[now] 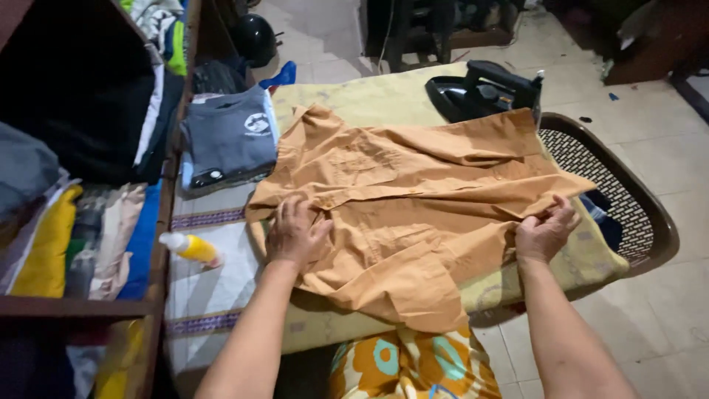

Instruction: Ironing a tan short-sleeved shirt on a low ironing board.

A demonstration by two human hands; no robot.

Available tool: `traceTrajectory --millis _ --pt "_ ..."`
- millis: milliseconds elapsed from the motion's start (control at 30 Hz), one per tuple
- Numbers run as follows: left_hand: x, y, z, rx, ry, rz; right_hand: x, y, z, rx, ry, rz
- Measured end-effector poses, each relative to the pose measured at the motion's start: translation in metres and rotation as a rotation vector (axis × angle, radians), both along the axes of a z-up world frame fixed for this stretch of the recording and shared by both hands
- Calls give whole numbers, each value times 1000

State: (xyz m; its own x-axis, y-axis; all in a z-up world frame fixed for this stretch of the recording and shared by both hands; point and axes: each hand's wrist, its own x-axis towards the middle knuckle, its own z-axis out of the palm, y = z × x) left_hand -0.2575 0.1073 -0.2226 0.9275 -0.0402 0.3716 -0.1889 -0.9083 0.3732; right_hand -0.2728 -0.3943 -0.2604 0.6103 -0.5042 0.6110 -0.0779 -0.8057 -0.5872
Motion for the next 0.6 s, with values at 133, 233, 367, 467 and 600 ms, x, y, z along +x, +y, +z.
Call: traceTrajectory --millis 133,233,367,467,600 --pt "-16 -12 17 126 219 89 2 -1 -6 66 -6 -46" --pt "-31 -18 42 202 283 157 6 -7 -21 -12 -22 -103" --pt "-38 -18 23 171 333 191 -1 -13 -14 -9 -56 -56" --pt "-37 -10 39 177 404 209 -3 -20 1 38 -52 1" --pt "-36 0 95 205 769 178 -33 -21 55 284 183 119"
